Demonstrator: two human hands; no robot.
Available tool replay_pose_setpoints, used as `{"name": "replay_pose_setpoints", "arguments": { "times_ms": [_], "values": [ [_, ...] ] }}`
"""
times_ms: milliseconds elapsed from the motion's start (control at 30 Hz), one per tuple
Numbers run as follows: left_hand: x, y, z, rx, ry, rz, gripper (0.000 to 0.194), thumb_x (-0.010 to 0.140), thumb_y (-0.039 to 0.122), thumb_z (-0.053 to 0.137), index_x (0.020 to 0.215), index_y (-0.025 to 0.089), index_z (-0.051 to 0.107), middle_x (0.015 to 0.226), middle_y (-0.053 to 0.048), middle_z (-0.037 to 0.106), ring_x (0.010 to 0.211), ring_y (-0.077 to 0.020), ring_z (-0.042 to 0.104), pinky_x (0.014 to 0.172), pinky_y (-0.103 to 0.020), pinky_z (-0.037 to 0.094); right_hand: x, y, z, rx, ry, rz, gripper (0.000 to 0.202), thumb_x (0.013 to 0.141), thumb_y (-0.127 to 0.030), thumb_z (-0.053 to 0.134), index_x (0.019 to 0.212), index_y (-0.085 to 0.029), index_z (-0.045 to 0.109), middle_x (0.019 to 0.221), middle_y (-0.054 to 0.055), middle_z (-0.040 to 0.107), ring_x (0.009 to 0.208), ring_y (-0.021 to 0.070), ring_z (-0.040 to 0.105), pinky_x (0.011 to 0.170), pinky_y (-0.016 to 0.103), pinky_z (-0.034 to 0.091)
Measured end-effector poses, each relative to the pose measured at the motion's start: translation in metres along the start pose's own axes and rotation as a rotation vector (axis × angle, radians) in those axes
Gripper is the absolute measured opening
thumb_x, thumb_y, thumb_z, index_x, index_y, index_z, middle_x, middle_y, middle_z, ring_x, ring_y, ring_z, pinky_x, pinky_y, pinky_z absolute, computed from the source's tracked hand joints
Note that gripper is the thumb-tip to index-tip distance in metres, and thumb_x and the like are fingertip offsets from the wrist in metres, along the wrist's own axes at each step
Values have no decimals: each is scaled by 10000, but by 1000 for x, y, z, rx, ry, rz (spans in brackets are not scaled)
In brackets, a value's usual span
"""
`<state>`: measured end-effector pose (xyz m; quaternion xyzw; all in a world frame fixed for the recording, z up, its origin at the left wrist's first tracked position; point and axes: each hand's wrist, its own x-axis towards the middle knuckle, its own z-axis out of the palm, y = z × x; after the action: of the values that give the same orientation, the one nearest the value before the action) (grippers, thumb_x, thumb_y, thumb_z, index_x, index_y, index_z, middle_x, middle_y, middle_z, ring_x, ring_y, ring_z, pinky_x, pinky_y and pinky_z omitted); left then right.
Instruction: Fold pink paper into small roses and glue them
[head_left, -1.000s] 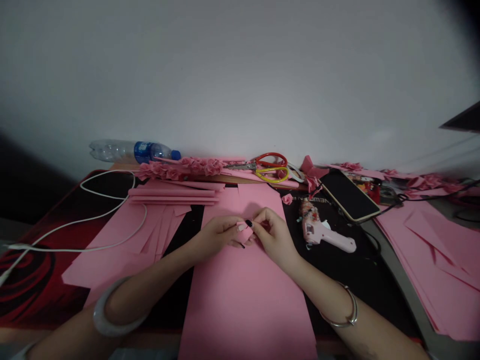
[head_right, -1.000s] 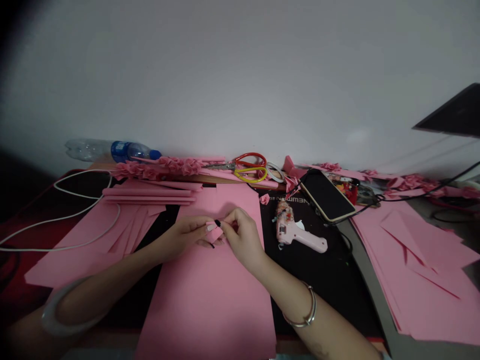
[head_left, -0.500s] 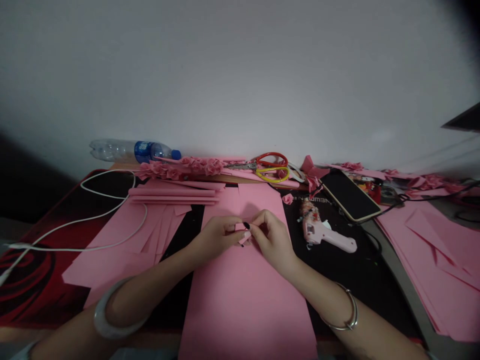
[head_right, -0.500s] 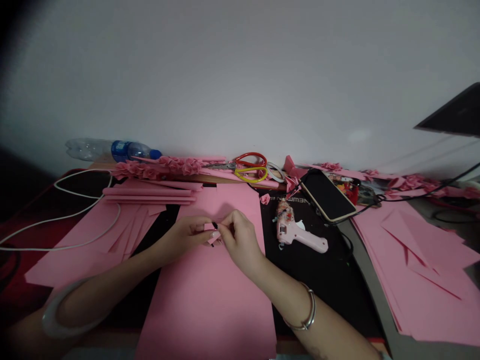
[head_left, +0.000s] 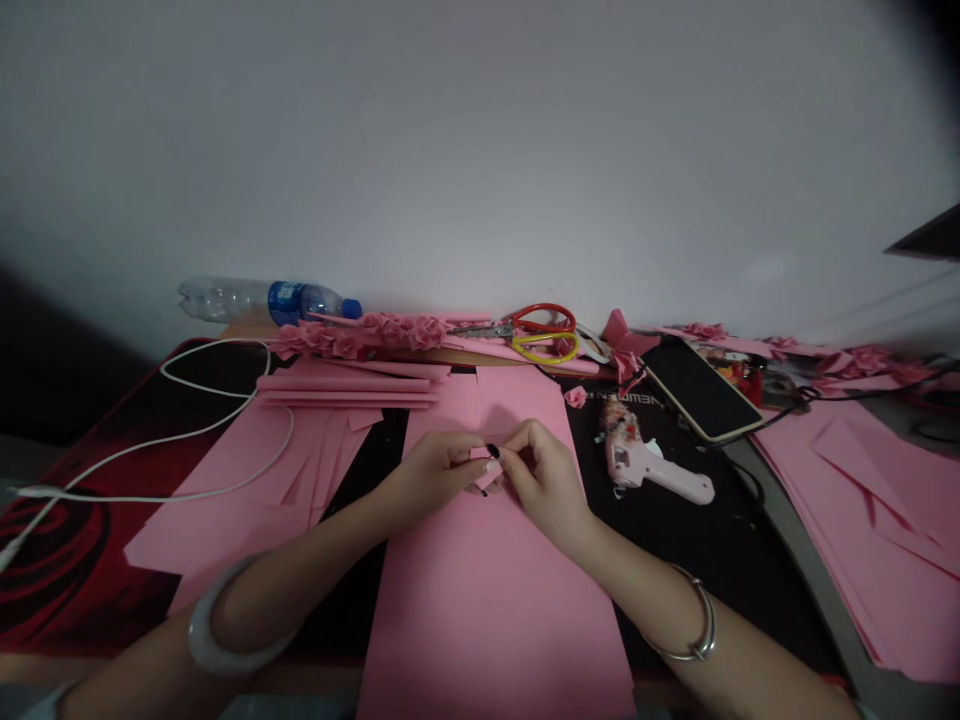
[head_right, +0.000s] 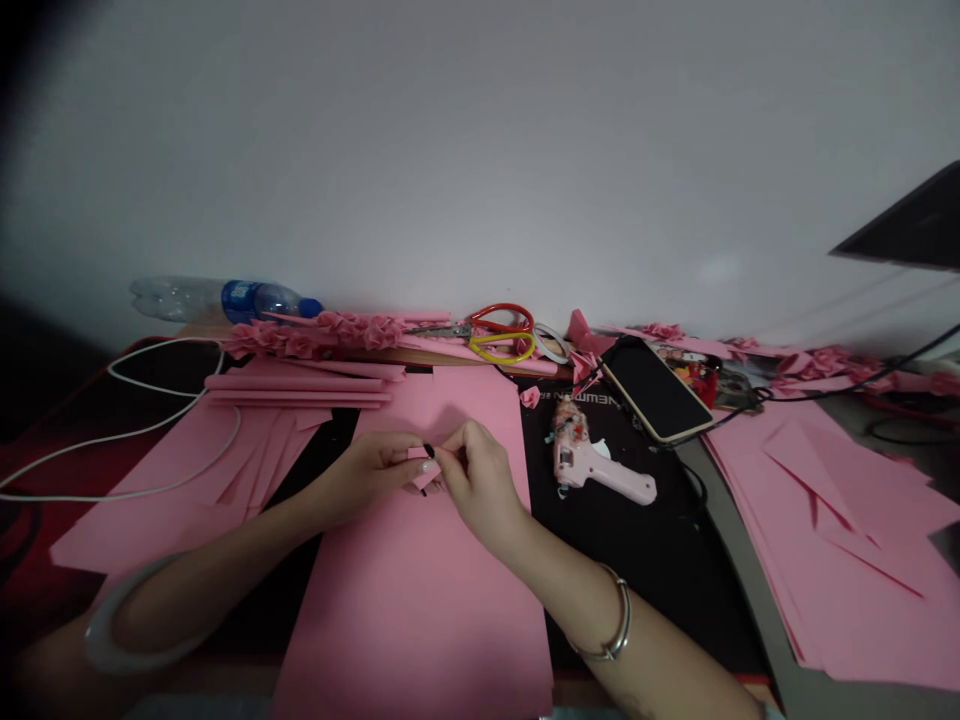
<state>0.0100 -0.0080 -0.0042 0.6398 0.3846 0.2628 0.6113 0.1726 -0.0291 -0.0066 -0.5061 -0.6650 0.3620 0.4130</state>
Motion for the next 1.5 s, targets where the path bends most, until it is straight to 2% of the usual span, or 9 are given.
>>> {"name": "replay_pose_setpoints", "arguments": {
  "times_ms": [233, 367, 533, 667, 833, 1000, 1300, 1400, 1500],
  "values": [
    [-1, 5, 0, 15, -4, -1, 199, 823, 248, 526, 745, 119, 656, 698, -31, 648, 665, -129, 594, 625, -221, 475, 1, 0, 0, -22, 15, 42, 168, 829, -195, 545, 682, -196, 464, 586, -15, 542, 524, 123, 503, 503, 238, 383],
    [-2, 5, 0, -46, 15, -23, 217, 819, 281, 548, 752, 113, 669, 709, -47, 667, 673, -133, 607, 621, -221, 484, 4, 2, -2, 57, 18, 75, 149, 848, -257, 528, 735, -201, 449, 579, -42, 488, 493, 106, 448, 475, 225, 345],
    [0, 3, -4, -228, 34, -119, 235, 798, 330, 594, 871, 119, 668, 776, -73, 711, 720, -154, 655, 647, -247, 519, 7, 2, -8, 135, -91, 92, 219, 908, -371, 421, 768, -202, 436, 554, -59, 428, 472, 97, 383, 454, 218, 302],
    [0, 2, -5, -285, 14, -124, 216, 795, 320, 610, 841, 120, 675, 758, -64, 715, 705, -143, 659, 660, -250, 525, 9, 1, -10, 81, -163, 58, 218, 882, -336, 476, 722, -194, 430, 593, -44, 446, 529, 102, 387, 496, 223, 313],
    [0, 3, -5, -260, -13, -101, 205, 806, 310, 601, 802, 117, 672, 751, -61, 711, 684, -132, 653, 635, -223, 520, 10, -1, -11, 4, -227, 15, 232, 897, -279, 432, 682, -201, 394, 568, -54, 411, 521, 102, 354, 498, 224, 291],
    [0, 6, -5, -213, -27, -76, 232, 818, 321, 582, 783, 113, 675, 752, -66, 709, 671, -130, 649, 621, -215, 517, 10, 2, -12, -14, -282, -38, 206, 916, -235, 384, 713, -205, 404, 613, -37, 481, 570, 113, 426, 554, 224, 340],
    [3, -3, -7, -262, -44, -73, 256, 833, 345, 563, 907, 121, 663, 880, -88, 712, 839, -172, 665, 721, -268, 537, 8, 4, -10, 45, -198, -11, 213, 934, -270, 346, 735, -211, 391, 606, -39, 449, 538, 111, 407, 523, 223, 339],
    [3, -6, -7, -256, -28, -66, 263, 825, 362, 569, 882, 119, 651, 865, -86, 707, 798, -168, 670, 706, -272, 541, 8, 3, -10, 43, -179, -19, 224, 939, -280, 342, 737, -207, 403, 616, -34, 469, 540, 110, 413, 520, 221, 336],
    [1, -3, -6, -199, -4, -81, 275, 821, 378, 561, 833, 113, 635, 745, -68, 696, 670, -149, 668, 625, -251, 536, 8, 4, -10, 19, -153, 4, 219, 937, -285, 349, 741, -206, 408, 601, -39, 459, 521, 107, 398, 503, 219, 324]
  ]
}}
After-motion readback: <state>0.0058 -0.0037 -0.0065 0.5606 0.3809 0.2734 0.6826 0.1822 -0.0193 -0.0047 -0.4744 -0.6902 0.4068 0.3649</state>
